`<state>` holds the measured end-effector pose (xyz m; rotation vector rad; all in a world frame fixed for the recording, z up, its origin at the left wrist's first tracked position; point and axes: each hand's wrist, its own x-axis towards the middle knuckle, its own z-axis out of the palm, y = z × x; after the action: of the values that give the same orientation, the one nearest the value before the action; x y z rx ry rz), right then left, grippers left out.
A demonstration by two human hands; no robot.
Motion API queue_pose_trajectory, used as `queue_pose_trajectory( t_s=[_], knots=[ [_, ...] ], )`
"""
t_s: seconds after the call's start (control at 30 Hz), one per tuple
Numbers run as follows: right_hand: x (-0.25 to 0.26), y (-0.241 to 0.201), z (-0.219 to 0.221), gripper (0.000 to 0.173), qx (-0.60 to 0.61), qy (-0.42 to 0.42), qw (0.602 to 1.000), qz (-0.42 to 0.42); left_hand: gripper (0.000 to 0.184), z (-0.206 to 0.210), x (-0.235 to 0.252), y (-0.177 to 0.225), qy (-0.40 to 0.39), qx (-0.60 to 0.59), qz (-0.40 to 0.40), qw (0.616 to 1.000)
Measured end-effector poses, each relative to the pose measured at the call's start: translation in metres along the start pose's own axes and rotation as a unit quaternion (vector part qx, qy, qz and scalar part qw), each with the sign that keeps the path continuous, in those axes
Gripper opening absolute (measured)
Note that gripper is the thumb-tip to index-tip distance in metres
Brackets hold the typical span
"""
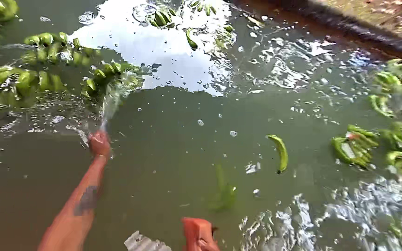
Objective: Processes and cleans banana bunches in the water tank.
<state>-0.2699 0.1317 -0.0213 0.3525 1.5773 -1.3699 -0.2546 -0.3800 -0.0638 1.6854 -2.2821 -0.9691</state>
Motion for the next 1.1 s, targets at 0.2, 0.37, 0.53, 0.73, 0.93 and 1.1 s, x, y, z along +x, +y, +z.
queue_pose_trajectory(
  t_s=[0.2,0.37,0.53,0.73,0.93,1.1],
  knots=[
    [0.021,-0.038,0.088,0.061,0.180,-0.129,0.975,0.012,0.035,-0.015,-0.181,0.007,-0.087,-0.054,0.084,0.991],
    [0.020,-0.049,0.151,0.039,0.181,-0.163,0.966,0.082,0.024,-0.031,-0.292,-0.029,-0.216,-0.006,0.250,0.944],
    [0.020,-0.004,0.175,0.029,0.066,-0.180,0.959,0.208,0.037,-0.068,-0.305,-0.060,-0.584,0.183,0.253,0.750],
    [0.007,0.068,0.157,0.025,0.079,-0.044,0.968,0.235,0.062,-0.054,-0.213,-0.012,-0.369,0.205,0.299,0.855],
    [-0.028,0.070,0.091,0.030,0.187,0.003,0.965,0.185,0.074,0.039,-0.208,-0.017,-0.536,0.334,0.345,0.695],
    [-0.091,0.043,0.045,0.047,0.378,-0.025,0.923,0.063,0.072,0.052,-0.229,-0.019,-0.533,0.275,0.290,0.746]
  ],
)
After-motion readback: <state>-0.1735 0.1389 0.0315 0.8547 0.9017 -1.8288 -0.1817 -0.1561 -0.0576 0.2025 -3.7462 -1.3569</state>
